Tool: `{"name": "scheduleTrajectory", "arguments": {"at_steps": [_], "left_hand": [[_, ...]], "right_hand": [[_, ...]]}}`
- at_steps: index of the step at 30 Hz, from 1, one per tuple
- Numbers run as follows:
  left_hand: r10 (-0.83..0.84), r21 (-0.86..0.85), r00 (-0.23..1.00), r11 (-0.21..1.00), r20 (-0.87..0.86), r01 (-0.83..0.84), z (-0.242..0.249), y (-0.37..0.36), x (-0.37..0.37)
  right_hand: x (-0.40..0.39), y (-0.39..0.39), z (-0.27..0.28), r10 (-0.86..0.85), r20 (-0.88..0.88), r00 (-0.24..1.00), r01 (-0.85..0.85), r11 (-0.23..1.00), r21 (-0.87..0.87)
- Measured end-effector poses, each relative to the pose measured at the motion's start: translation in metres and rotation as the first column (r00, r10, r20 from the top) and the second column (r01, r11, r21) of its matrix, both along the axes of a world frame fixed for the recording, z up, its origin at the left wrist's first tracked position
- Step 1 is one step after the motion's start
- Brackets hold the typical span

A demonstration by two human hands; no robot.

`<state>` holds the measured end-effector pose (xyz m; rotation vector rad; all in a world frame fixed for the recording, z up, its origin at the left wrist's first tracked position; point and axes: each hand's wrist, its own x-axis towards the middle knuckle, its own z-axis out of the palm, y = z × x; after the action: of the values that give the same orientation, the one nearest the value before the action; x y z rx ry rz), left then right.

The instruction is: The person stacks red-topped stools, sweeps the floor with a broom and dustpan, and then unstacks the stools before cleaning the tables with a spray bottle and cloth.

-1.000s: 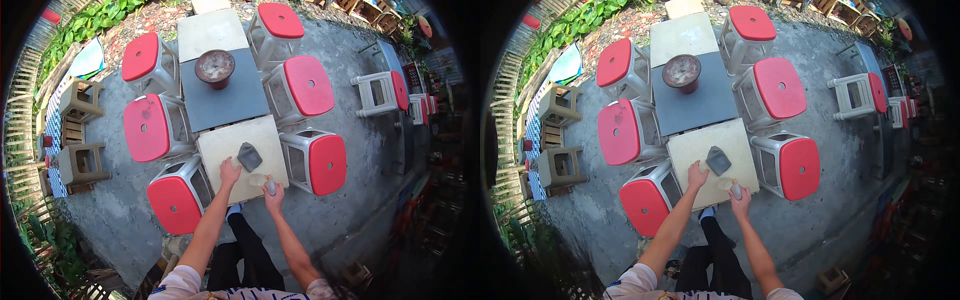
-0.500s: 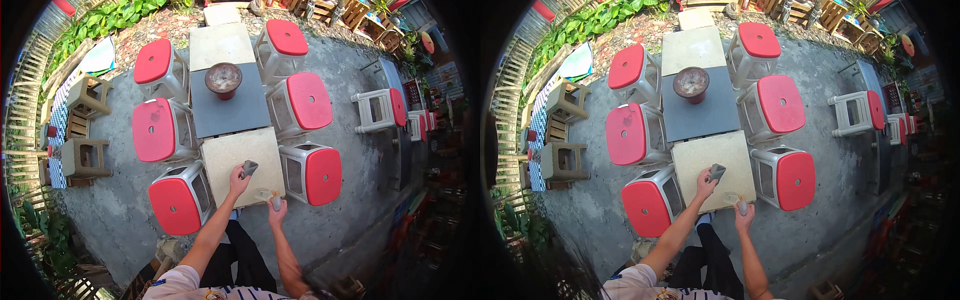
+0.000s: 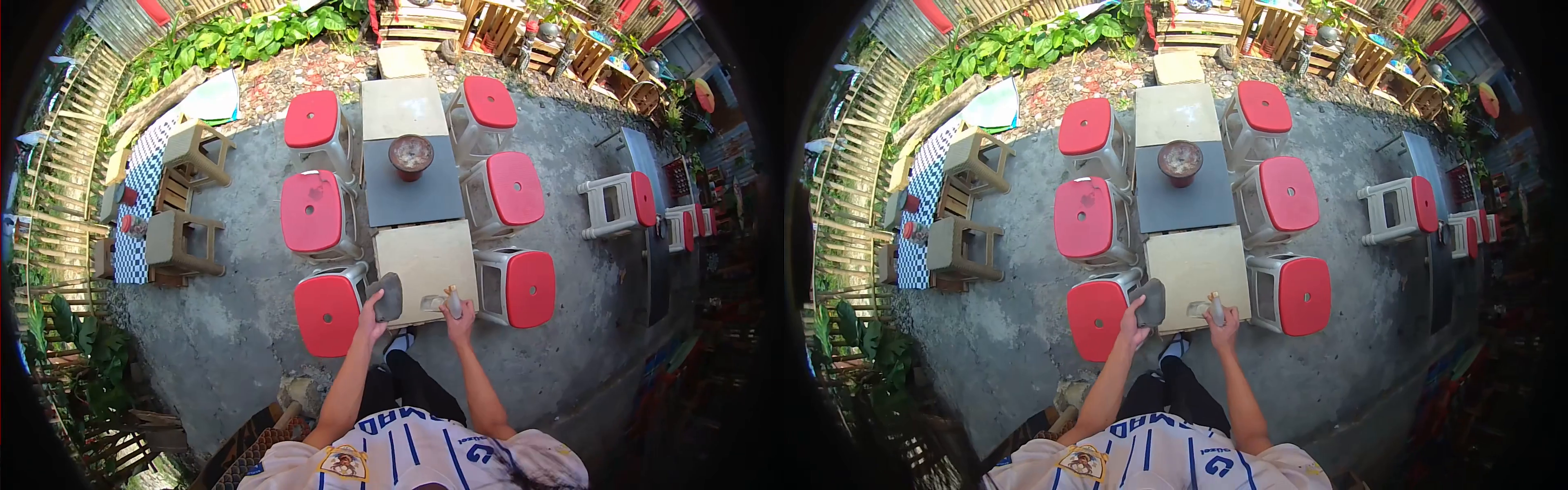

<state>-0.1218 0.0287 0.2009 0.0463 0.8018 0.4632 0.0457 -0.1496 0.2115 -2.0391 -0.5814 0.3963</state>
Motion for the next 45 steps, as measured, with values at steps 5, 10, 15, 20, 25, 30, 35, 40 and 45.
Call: {"name": "scheduleTrajectory", "arguments": {"at_steps": [5,10,15,20,25,30,35,40,45], "left_hand": [[0.031,0.097,1.0,0.995,-0.002,-0.031,0.038,0.004,-0.041],[0.059,0.122,0.996,0.99,0.062,-0.066,0.114,0.009,-0.076],[-0.03,0.168,1.0,0.985,-0.006,0.031,0.102,0.021,-0.108],[-0.166,0.239,0.986,0.958,0.002,0.161,0.092,0.024,-0.102],[-0.271,0.389,0.962,0.883,-0.034,0.263,0.11,0.0,-0.064],[-0.347,0.358,0.928,0.856,-0.134,0.372,0.122,-0.048,-0.006],[-0.366,0.411,0.903,0.804,-0.226,0.43,0.108,-0.111,0.092],[-0.312,0.484,0.927,0.791,-0.209,0.375,0.121,-0.181,0.202],[-0.3,0.468,0.936,0.811,-0.183,0.351,0.15,-0.227,0.26]], "right_hand": [[-0.022,0.022,0.032,0.056,0.044,0.997,-0.061,0.991,0.121],[-0.054,0.039,0.062,0.041,-0.02,0.999,-0.031,0.93,0.366],[-0.081,0.043,0.096,-0.043,0.015,0.999,0.033,0.916,0.401],[-0.1,0.036,0.112,-0.163,-0.075,0.984,0.179,0.848,0.499],[-0.086,0.005,0.125,-0.225,-0.133,0.965,0.26,0.773,0.579],[-0.033,-0.046,0.121,-0.27,-0.187,0.944,0.326,0.701,0.634],[0.06,-0.116,0.125,-0.249,-0.206,0.946,0.323,0.734,0.597],[0.153,-0.186,0.124,-0.235,-0.074,0.969,0.233,0.777,0.585],[0.215,-0.242,0.129,-0.324,-0.224,0.919,0.393,0.798,0.457]]}}
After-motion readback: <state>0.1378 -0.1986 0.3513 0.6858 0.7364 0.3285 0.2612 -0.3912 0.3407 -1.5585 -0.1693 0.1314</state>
